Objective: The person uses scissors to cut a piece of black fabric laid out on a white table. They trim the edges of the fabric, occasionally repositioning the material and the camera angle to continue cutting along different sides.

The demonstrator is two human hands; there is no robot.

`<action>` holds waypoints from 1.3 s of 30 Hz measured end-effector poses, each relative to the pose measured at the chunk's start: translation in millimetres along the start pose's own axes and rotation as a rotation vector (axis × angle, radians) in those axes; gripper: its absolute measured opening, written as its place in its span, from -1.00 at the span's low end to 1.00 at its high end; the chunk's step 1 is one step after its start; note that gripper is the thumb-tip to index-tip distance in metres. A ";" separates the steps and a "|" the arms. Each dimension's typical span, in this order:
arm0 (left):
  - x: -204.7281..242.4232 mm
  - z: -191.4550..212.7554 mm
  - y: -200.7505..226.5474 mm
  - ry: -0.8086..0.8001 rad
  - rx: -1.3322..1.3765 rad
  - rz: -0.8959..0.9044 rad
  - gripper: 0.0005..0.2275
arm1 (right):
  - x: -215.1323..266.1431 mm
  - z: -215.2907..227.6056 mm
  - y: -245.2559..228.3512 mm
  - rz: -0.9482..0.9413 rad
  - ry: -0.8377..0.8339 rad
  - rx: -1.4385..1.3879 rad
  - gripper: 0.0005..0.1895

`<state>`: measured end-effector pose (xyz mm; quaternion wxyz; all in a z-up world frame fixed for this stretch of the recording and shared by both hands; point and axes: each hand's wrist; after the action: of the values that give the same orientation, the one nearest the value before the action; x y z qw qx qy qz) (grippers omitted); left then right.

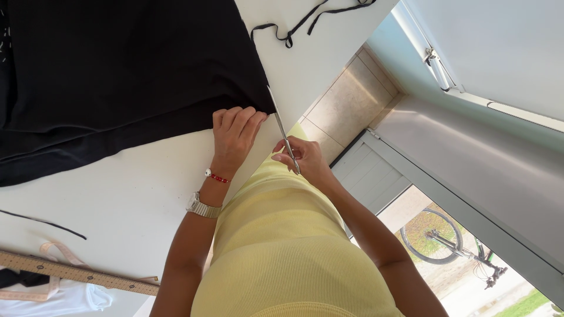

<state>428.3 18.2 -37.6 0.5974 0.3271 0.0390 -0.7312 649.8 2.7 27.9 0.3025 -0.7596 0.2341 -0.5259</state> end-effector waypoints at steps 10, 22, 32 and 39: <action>1.8 -0.8 0.1 -0.037 0.006 0.018 -0.96 | 4.2 2.5 2.2 -0.032 0.025 0.020 -0.74; 5.2 -3.5 -0.8 -0.046 -0.006 0.027 -0.96 | 5.6 8.1 14.2 -0.038 0.055 0.008 -0.81; 0.3 1.1 1.7 -0.017 0.017 0.045 -0.96 | 6.2 4.3 0.1 -0.055 -0.016 -0.021 -0.72; 2.5 -0.1 1.3 0.013 0.003 0.038 -0.97 | -20.0 3.2 -8.1 -0.016 -0.046 -0.025 -0.69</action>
<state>429.2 15.7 -38.6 0.6105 0.3333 0.0357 -0.7176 646.4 22.6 19.6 0.2942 -0.7771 0.2278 -0.5077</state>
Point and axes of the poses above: each hand's wrist, its own x-axis away from the middle knuckle, its own z-axis out of the back of the hand, y = z × x, and after that the axes turned 13 degrees about -x, right-handed
